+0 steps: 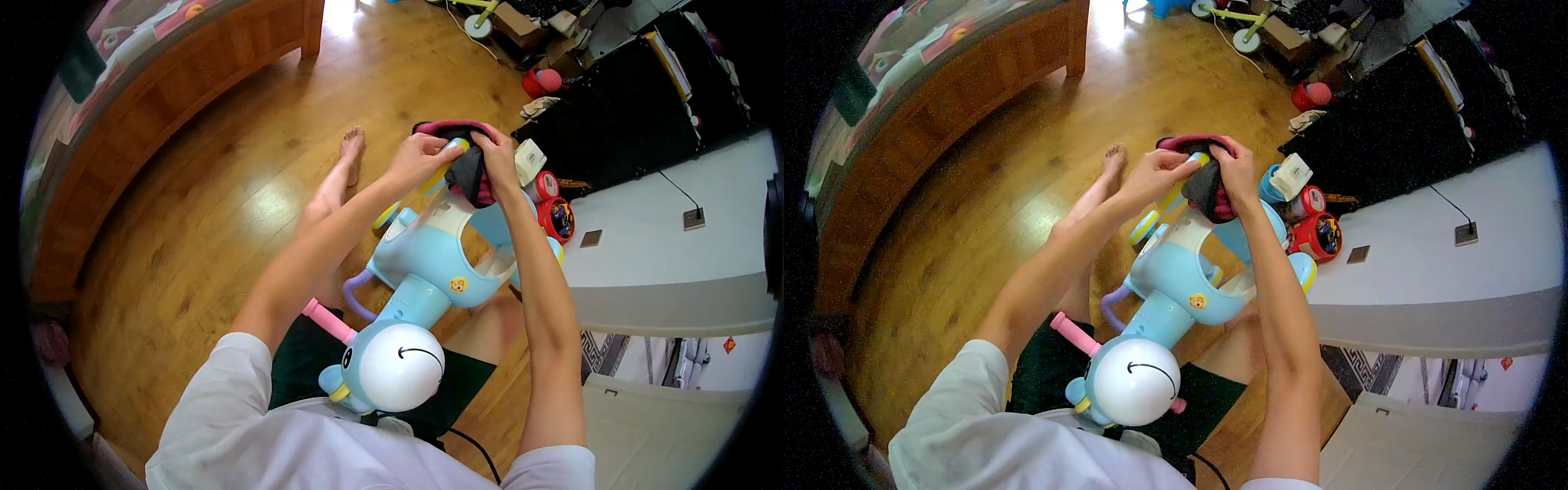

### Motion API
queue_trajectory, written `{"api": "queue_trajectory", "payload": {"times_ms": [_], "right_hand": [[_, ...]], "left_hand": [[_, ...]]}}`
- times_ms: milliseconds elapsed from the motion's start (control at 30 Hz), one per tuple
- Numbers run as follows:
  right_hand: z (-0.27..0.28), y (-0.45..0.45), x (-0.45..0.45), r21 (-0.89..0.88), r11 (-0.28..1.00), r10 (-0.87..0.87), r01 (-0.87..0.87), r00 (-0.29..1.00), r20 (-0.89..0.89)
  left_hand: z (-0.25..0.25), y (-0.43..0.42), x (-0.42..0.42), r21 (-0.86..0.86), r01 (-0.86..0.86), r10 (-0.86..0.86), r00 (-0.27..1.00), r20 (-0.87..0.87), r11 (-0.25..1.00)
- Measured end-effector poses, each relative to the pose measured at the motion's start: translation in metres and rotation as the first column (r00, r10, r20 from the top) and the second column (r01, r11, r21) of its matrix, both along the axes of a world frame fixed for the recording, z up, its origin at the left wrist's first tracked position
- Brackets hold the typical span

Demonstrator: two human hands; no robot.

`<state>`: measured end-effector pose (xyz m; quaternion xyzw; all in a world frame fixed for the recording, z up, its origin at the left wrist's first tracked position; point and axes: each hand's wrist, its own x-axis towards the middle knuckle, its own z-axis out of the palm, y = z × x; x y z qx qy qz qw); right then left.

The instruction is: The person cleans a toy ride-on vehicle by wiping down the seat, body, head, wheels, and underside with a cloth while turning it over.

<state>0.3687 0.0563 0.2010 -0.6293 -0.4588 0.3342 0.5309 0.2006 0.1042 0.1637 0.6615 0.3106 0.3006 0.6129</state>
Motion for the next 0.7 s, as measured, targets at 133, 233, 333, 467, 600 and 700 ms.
{"api": "queue_trajectory", "payload": {"times_ms": [133, 233, 333, 467, 600, 700], "right_hand": [[-0.009, 0.01, 0.006, -0.04, 0.999, -0.002, 0.003, 1.0, 0.004], [-0.01, 0.02, 0.009, -0.164, 0.985, -0.041, 0.047, 0.998, 0.043], [-0.015, 0.023, 0.003, -0.121, 0.992, -0.023, 0.031, 0.998, 0.065], [-0.009, 0.013, -0.005, -0.031, 0.999, -0.006, 0.007, 0.999, 0.034], [-0.007, 0.01, -0.002, -0.013, 1.0, -0.01, 0.011, 0.999, 0.046], [-0.012, 0.009, 0.005, -0.009, 1.0, -0.028, 0.029, 0.996, 0.08]], "left_hand": [[-0.035, -0.019, -0.02, 0.212, -0.053, -0.004, 0.966, 0.258, 0.976], [-0.053, -0.018, -0.044, 0.485, -0.053, -0.075, 0.968, 0.241, 0.873], [-0.038, -0.021, -0.054, 0.311, -0.023, -0.053, 0.971, 0.234, 0.95], [-0.001, 0.007, -0.025, -0.167, 0.035, -0.005, 0.984, 0.177, 0.985], [0.01, 0.02, 0.015, -0.096, -0.178, 0.157, 0.969, -0.192, 0.979], [-0.002, 0.01, 0.016, -0.208, -0.225, 0.216, 0.974, -0.067, 0.952]]}}
